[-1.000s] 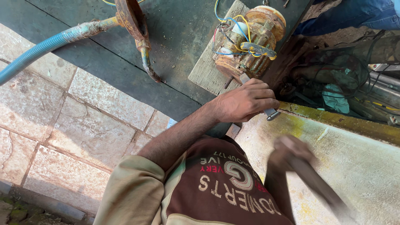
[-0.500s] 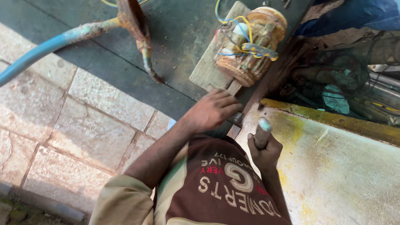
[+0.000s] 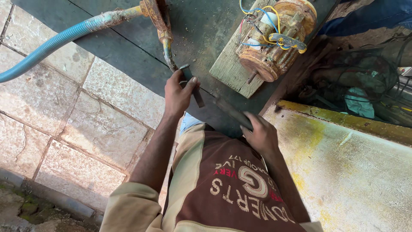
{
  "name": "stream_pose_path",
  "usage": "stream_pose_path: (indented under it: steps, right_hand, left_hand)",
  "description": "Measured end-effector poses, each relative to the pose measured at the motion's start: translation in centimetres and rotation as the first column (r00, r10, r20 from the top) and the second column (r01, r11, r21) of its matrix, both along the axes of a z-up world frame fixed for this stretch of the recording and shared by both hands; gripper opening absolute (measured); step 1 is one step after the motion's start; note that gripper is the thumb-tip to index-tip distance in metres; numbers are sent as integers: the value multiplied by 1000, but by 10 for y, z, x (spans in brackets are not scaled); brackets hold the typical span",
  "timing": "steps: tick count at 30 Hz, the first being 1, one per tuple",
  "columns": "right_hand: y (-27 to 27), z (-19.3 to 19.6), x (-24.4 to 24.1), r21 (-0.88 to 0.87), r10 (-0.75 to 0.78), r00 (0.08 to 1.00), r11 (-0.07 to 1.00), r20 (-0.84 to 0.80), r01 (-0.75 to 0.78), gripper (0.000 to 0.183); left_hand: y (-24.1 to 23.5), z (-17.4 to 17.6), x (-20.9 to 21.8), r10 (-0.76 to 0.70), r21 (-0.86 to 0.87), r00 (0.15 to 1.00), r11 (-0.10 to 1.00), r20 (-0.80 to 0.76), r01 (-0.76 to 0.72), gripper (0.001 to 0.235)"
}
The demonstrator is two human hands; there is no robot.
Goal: The person uses a wrench to loosen and tighten bolts on a small electric motor mounted on a wooden block. They then use a hammer and a metal bar to tap the motor shaft, likely to adjust or seat a component.
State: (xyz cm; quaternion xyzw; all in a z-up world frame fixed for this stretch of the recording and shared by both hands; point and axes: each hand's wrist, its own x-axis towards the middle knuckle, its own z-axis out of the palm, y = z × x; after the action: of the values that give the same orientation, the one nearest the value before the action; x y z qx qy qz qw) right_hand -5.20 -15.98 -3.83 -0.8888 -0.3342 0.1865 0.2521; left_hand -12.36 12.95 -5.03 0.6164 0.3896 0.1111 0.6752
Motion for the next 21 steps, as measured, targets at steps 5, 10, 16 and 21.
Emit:
stream_pose_path:
  steps: [5,10,16,21]
  right_hand:
    - [35,-19,8,97,85,994,991,73,-92,48]
    - [54,-19,12,55,94,926,991,365,-122,17]
    - [48,-8,13,156,45,968,984,247,-86,14]
    - [25,-16,10,317,-112,984,946,138,63,12]
  left_hand:
    - [-1,-24,13,-48,460,998,886,-28,56,36]
    - [6,-30,17,-151,557,983,810,-102,183,45]
    - [7,-28,-3,-290,563,932,742,-218,363,44]
    - [3,-31,-8,-325,577,933,737,-154,352,54]
